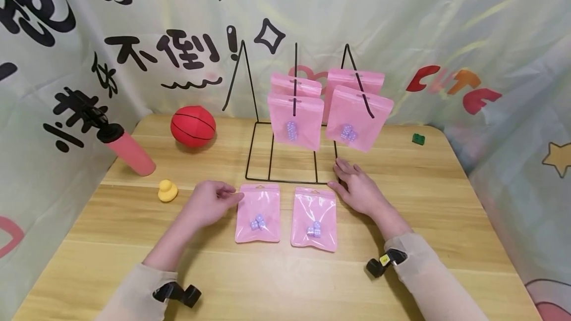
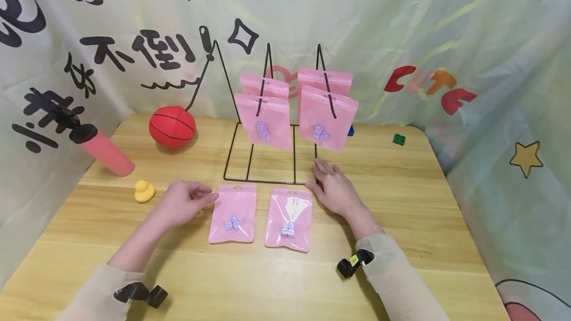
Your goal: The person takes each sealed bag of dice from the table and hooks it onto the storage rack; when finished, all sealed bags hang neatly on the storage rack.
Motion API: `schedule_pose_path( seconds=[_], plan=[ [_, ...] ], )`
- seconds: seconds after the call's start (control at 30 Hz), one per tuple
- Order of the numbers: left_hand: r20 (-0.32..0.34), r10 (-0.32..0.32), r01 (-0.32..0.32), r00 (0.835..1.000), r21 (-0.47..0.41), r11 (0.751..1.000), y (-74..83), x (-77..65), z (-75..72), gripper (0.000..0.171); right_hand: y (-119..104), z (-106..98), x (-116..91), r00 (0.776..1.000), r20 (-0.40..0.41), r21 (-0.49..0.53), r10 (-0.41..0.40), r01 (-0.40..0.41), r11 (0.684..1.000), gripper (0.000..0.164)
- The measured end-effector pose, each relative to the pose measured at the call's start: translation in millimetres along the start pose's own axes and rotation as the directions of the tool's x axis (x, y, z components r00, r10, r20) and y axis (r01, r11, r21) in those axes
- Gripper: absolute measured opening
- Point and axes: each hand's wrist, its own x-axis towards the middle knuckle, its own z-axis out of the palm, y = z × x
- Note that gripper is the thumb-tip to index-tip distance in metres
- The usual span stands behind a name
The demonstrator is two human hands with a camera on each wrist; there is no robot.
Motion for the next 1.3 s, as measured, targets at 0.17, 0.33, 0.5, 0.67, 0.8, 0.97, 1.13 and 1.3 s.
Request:
schedule_pose_path(
  seconds=[0.17, 0.33, 0.5, 0.67, 0.8, 0.97, 1.13, 1.3],
  plan=[
    [0.034, -0.143, 0.146, 0.989, -0.112, 0.983, 1.2, -6.5, 4.3, 0.04, -1.5, -1.8, 0.8, 1.0, 0.008, 0.003, 0.003, -0.003, 1.0, 0.062],
    [0.039, -0.204, 0.208, 0.978, -0.198, 0.958, 3.7, -8.2, 9.7, 0.035, -1.9, -2.3, 1.1, 1.0, 0.003, 0.007, 0.007, -0.007, 1.0, 0.062],
    [0.029, -0.243, 0.243, 0.969, -0.247, 0.938, 5.2, -6.7, 16.0, 0.043, -1.9, -2.4, 1.4, 1.0, -0.001, 0.008, 0.015, -0.015, 1.0, 0.062],
    [0.023, -0.263, 0.259, 0.965, -0.273, 0.926, 4.5, -6.8, 20.6, 0.043, -2.5, -2.4, 1.5, 1.0, -0.003, 0.005, 0.009, -0.009, 1.0, 0.062],
    [0.008, -0.205, 0.2, 0.979, -0.267, 0.943, 1.7, -7.1, 22.6, 0.029, -3.5, -2.6, 1.2, 1.0, -0.006, 0.013, 0.008, -0.007, 1.0, 0.062],
    [-0.029, -0.068, 0.061, 0.997, -0.208, 0.976, -0.8, -6.8, 23.9, 0.012, -3.4, -2.4, 0.0, 1.0, 0.0, 0.019, 0.022, -0.022, 1.0, 0.062],
    [-0.04, 0.015, -0.023, 0.999, -0.219, 0.975, -0.1, -5.9, 22.3, 0.006, -2.6, -0.8, -0.6, 1.0, -0.002, 0.024, 0.026, -0.026, 0.999, 0.061],
    [-0.064, 0.058, -0.07, 0.996, -0.211, 0.975, 10.1, -5.7, 15.5, 0.006, -1.4, 0.0, 0.1, 1.0, -0.003, 0.022, 0.026, -0.026, 0.999, 0.061]
  ],
)
